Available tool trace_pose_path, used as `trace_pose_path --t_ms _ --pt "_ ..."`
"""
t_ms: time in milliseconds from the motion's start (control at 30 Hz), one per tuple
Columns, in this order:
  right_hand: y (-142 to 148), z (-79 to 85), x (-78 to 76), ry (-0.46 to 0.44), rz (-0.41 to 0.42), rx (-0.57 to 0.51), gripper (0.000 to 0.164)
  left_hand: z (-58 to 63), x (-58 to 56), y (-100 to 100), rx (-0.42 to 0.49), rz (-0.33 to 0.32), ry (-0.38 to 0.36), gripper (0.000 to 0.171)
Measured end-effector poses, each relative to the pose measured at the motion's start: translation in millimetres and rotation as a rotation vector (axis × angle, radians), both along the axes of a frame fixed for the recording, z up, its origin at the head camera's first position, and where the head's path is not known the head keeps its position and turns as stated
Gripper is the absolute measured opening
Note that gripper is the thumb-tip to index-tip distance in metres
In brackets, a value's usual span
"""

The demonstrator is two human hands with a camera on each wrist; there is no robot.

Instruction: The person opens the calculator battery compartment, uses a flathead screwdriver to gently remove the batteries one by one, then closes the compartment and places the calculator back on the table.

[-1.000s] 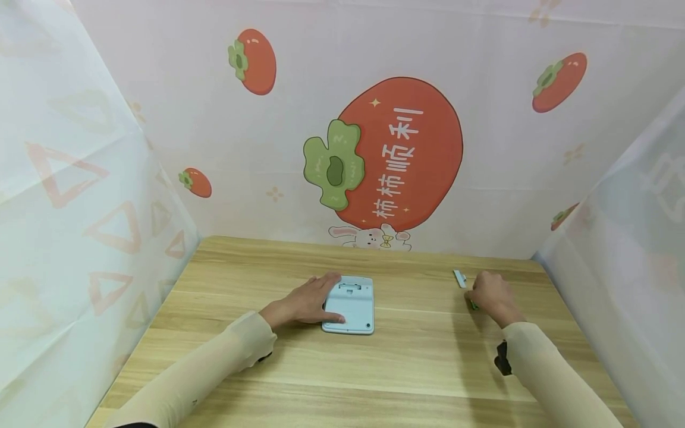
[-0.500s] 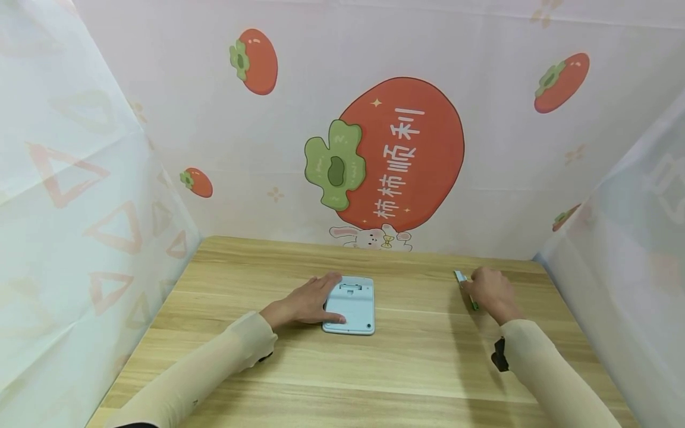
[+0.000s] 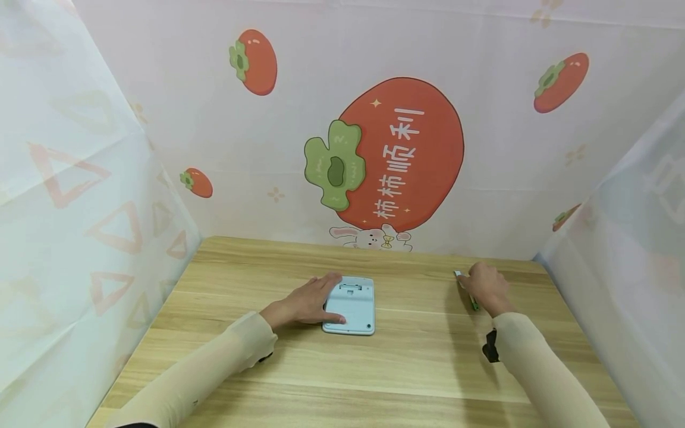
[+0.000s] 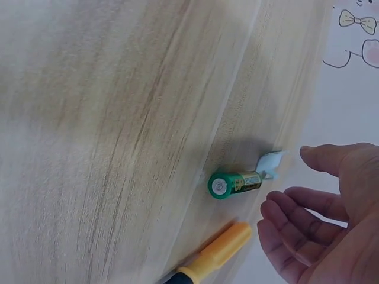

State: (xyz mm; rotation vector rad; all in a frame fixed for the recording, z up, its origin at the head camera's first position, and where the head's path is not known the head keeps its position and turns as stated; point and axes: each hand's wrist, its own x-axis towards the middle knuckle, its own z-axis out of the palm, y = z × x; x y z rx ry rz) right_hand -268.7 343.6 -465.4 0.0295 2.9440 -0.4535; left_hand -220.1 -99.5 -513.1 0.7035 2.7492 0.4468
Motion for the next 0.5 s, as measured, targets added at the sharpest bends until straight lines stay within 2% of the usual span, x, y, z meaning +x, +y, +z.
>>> trace_pose_path --t_ms 233,500 --pt "1.1 -2.6 -4.6 -0.003 -0.033 -0.006 0.053 -2.5 -0.8 -0.7 -0.005 -0.009 0.001 0.111" --pt "4.4 -8.2 -7.5 -0.040 -0.055 -0.033 0.050 -1.0 -0.1 -0.2 -0.015 -0.005 0.006 0.112"
